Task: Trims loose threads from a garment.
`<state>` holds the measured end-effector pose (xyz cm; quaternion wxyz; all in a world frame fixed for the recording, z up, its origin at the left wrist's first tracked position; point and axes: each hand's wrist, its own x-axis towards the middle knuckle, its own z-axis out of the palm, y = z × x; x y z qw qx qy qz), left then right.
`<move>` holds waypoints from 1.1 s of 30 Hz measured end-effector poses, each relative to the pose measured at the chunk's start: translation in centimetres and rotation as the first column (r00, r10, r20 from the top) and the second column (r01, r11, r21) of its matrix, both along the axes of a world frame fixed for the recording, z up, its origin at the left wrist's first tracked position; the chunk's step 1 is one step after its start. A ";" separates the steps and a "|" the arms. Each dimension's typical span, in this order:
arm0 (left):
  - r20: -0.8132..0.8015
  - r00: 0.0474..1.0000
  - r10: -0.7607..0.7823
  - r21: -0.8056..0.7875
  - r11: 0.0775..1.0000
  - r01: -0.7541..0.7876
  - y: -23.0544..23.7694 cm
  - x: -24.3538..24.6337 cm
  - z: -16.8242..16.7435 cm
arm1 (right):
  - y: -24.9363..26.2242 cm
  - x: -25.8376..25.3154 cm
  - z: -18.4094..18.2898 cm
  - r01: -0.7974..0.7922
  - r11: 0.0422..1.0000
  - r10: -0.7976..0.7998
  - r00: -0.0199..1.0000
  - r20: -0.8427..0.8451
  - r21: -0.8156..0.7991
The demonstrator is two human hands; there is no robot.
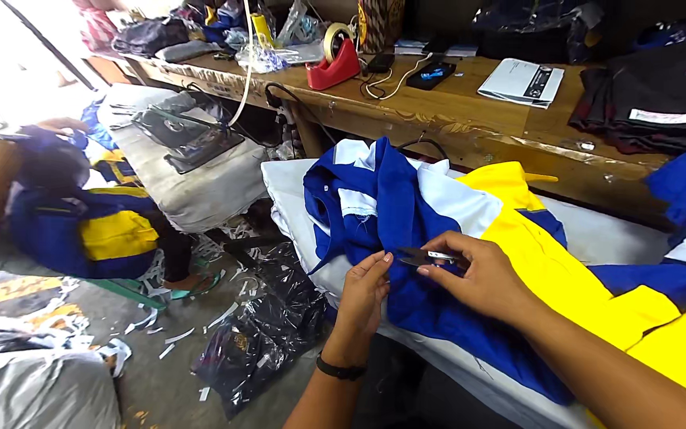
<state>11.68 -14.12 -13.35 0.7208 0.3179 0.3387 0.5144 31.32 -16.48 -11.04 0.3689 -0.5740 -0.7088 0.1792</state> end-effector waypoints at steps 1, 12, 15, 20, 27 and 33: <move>0.018 1.000 0.001 -0.013 1.000 -0.001 0.0 0.0 0.0 | -0.3 0.1 0.0 0.010 1.000 -0.010 1.000 -0.020 -0.012; 0.011 1.000 0.017 0.019 1.000 -0.017 -0.6 0.0 0.6 | -0.4 0.1 -0.2 0.079 0.996 -0.078 0.996 -0.032 0.029; 0.008 1.000 -0.002 0.022 1.000 0.001 -0.7 -0.1 0.7 | -0.1 0.1 -0.5 0.047 0.995 -0.044 0.998 -0.034 0.088; -0.002 1.000 -0.010 0.035 0.999 0.010 -0.8 -0.2 0.8 | 0.2 0.3 -0.4 0.006 0.989 -0.005 1.000 -0.009 0.148; 0.090 0.992 -0.088 0.022 0.996 0.086 -0.8 -0.6 0.7 | -0.2 0.4 -0.7 0.038 0.979 -0.031 0.999 -0.038 0.200; 0.128 0.988 -0.088 -0.007 0.996 0.089 -0.9 -0.8 0.8 | -0.9 0.0 -1.3 0.061 0.914 -0.115 0.987 0.112 0.400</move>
